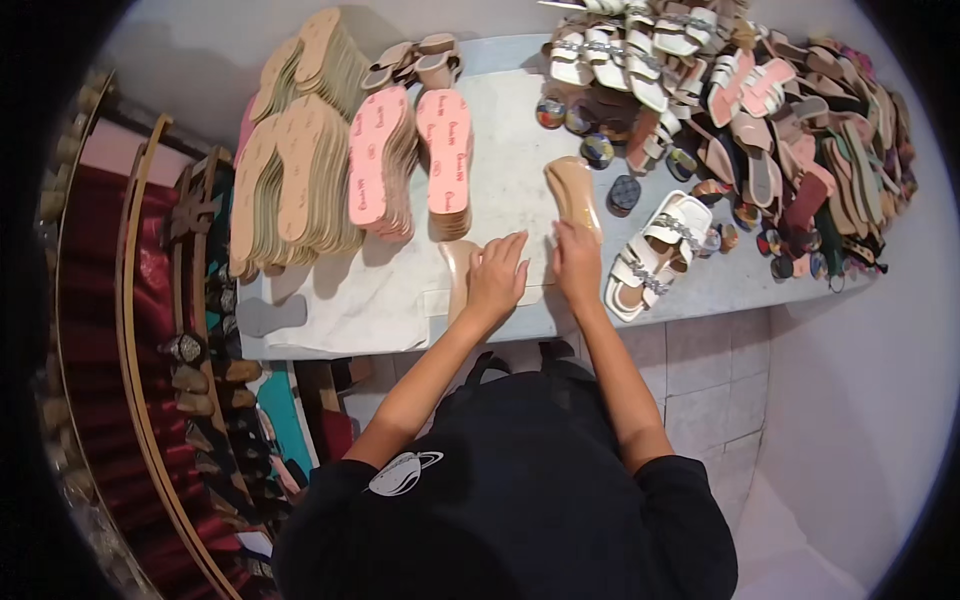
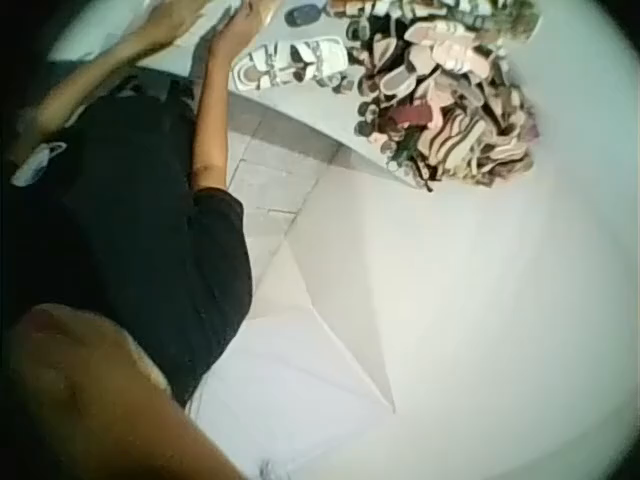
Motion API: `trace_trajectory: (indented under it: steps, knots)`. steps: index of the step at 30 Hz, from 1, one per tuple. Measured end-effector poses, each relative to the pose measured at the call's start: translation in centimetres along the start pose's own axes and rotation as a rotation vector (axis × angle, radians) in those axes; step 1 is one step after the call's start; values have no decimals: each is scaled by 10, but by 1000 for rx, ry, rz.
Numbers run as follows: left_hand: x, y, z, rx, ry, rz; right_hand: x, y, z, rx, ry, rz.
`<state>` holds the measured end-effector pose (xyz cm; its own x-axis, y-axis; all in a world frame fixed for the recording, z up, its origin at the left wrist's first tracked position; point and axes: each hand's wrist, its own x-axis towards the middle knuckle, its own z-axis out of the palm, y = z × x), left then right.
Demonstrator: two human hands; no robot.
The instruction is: Inspecting and preparing shoe insoles at a manufacturing table.
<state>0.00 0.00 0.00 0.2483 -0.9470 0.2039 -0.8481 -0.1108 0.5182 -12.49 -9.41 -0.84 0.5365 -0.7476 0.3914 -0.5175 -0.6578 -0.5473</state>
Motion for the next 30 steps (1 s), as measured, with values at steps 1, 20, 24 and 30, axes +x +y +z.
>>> trace_trajectory:
  steps: [1, 20, 24, 30]
  knots:
    - [7, 4, 5, -22, 9, 76, 3, 11, -4, -11, 42, 86]
    - [42, 22, 46, 173, -150, 300, 16, 80, -38, 56, -367, 79]
    - [42, 18, 44, 186, -177, 329, 20, 84, -41, 17, -385, -2]
    - [40, 14, 44, 225, -216, 406, 19, 82, -36, -169, -382, -95]
